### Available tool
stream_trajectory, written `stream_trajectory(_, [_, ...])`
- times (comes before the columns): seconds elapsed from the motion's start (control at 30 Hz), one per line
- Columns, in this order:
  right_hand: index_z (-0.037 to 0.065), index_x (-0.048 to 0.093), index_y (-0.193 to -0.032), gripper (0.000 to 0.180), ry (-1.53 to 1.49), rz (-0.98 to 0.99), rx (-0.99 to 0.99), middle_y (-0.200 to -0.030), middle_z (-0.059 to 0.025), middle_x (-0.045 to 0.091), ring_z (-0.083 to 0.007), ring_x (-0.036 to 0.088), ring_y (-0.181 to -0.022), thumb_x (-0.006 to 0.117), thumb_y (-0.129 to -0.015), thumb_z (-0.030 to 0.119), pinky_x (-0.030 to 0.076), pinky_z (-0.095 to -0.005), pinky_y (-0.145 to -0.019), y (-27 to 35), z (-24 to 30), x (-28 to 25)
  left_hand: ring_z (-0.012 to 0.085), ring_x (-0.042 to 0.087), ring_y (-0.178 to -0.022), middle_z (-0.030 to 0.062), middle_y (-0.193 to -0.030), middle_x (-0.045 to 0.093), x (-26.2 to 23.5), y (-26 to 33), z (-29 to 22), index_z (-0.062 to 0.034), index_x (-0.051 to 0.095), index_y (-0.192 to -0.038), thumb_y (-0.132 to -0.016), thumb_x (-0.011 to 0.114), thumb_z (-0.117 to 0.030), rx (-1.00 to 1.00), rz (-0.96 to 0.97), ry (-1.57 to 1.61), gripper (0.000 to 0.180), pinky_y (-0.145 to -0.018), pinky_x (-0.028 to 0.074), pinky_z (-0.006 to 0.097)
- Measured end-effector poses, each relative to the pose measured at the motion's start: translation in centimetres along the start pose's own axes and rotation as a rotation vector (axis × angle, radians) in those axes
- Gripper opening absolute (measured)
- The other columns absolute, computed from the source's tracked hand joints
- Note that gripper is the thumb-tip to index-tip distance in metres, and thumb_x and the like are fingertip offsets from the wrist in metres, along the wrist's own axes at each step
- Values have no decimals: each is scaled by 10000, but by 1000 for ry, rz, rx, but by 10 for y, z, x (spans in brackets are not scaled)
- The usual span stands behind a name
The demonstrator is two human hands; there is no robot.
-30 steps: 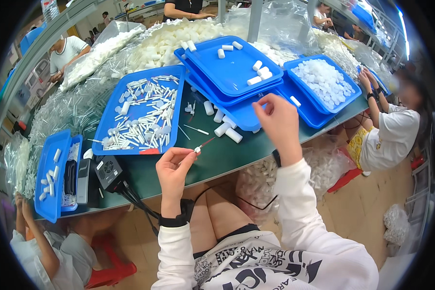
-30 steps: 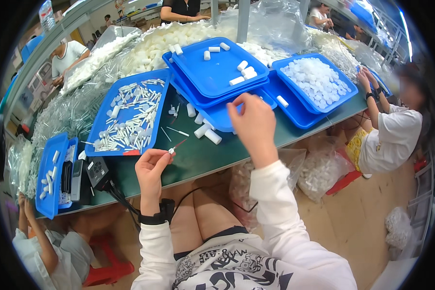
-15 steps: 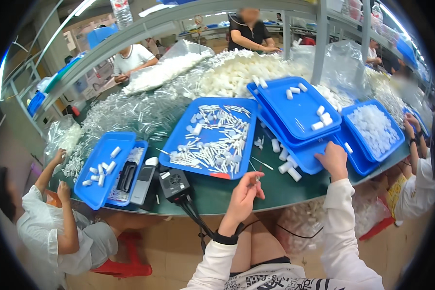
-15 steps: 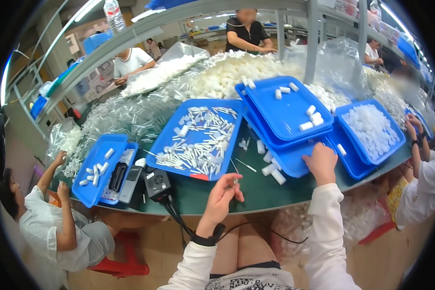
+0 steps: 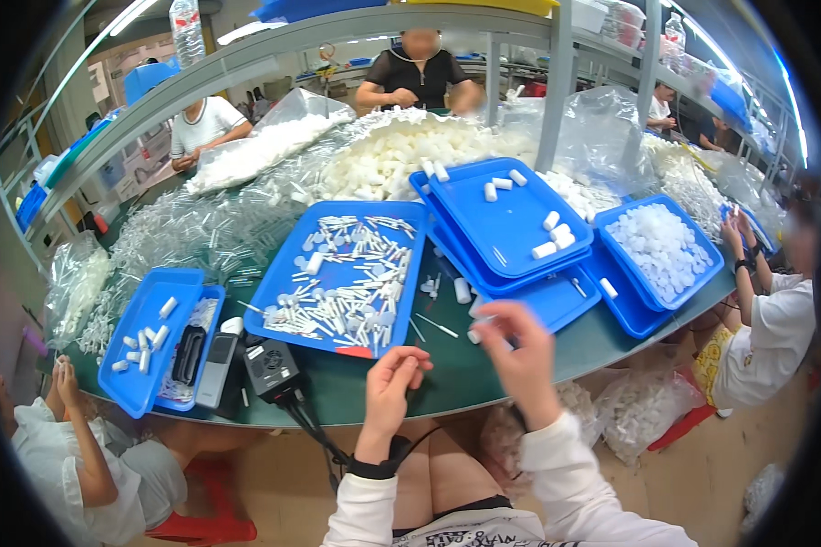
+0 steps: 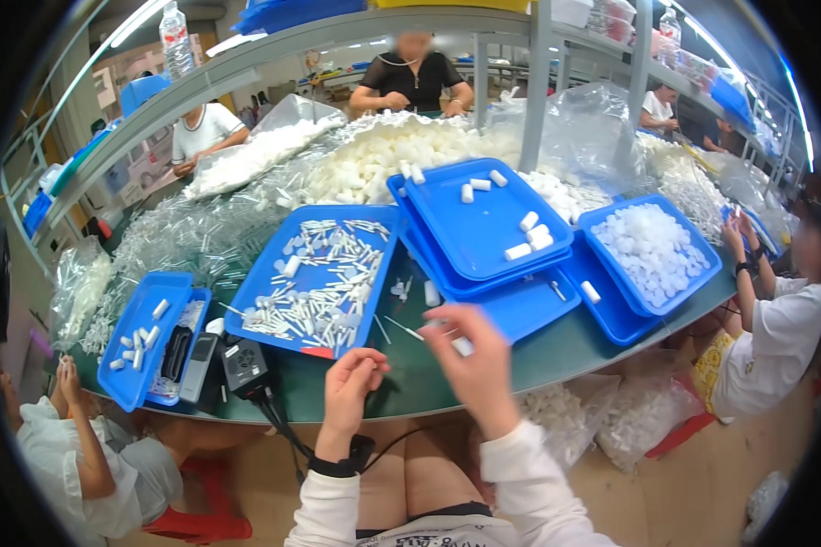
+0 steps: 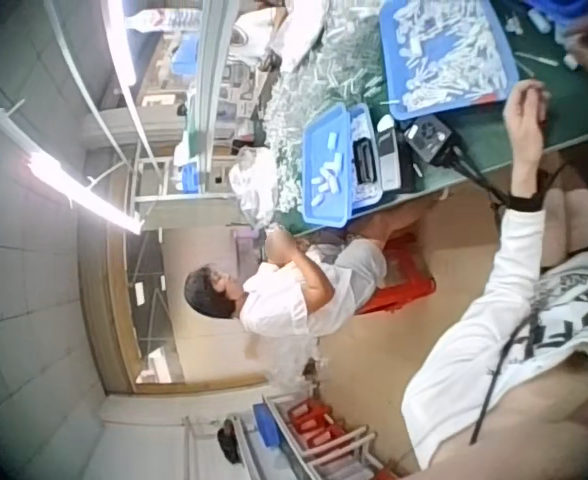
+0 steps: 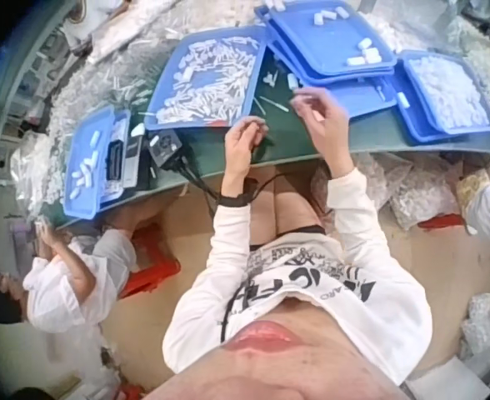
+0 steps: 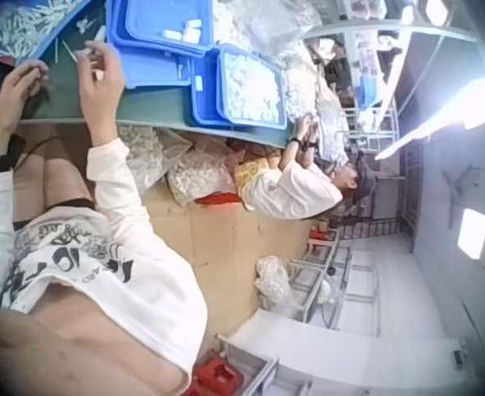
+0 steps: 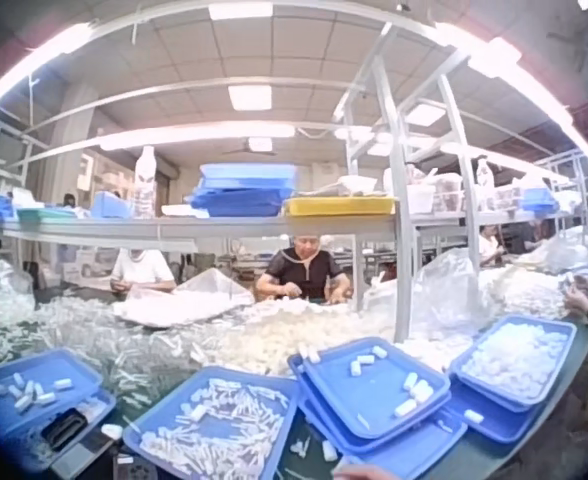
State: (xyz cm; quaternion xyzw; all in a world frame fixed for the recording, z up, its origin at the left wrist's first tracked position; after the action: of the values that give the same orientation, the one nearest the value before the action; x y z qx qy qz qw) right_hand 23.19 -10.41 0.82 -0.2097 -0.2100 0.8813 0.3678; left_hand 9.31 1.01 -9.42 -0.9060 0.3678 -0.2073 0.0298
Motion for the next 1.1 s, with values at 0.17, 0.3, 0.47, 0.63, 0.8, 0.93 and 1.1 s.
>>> stream_trajectory(0.17, [-24,583,-1129,275,-684,180,293,-1068,-99,632,-159,620,-967,620,-863,32,486,-268,-846,22,-58,66,28,363,-558,62,-807,627,14,-1,-11,34,607,-967,-932,479,-94,23,-15,-52,184,-509,285,169])
stream_trajectory(0.3, [-38,548,-1158,305,-820,214,391,-1127,-124,605,-196,614,-1007,610,-865,20,484,-297,-880,26,-68,79,9,332,-515,64,-789,650,6,3,-10,34,633,-949,-936,503,-111,8,-97,-155,195,-466,248,166])
stream_trajectory(0.47, [-21,569,-1112,274,-793,194,386,-1103,-117,614,-175,611,-1001,635,-852,34,480,-276,-867,29,-71,74,-8,365,-553,42,-769,666,13,5,-17,-19,613,-1012,-934,532,-128,68,-68,-180,157,-491,277,156])
stream_trajectory(0.63, [-15,572,-1106,283,-752,212,365,-1091,-110,622,-151,615,-965,654,-840,39,483,-261,-851,28,-68,73,11,431,-583,52,-778,655,11,5,-19,-28,574,-984,-926,548,-99,73,-86,-129,96,-513,308,157])
stream_trajectory(0.8, [-8,564,-1043,230,-779,169,319,-1074,-126,626,-165,624,-960,657,-836,28,494,-271,-844,28,-66,69,54,564,-685,34,-804,639,13,6,-21,-3,593,-972,-902,574,-47,132,-104,-145,85,-588,411,178])
stream_trajectory(0.93, [29,490,-907,167,-875,116,370,-1075,-181,622,-200,616,-994,648,-853,42,491,-294,-857,27,-72,69,76,591,-720,29,-812,635,14,5,-20,6,608,-958,-895,581,-43,132,-110,-199,84,-633,447,195])
stream_trajectory(1.1, [-1,546,-1067,198,-839,221,356,-1145,-178,602,-206,606,-1021,592,-902,100,497,-335,-893,27,-61,74,72,586,-714,27,-813,632,14,5,-22,5,615,-956,-890,584,-40,137,-98,-212,86,-623,445,191])
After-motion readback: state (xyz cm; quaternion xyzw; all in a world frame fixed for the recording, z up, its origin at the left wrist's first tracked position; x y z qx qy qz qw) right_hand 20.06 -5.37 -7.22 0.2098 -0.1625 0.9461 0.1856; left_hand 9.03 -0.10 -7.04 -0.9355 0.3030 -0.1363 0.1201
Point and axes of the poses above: each hand's wrist, its own y-axis away from the middle knuckle, its own x-axis out of the palm, z = x × y, the point moved 10 cm from there along -y, towards the middle knuckle
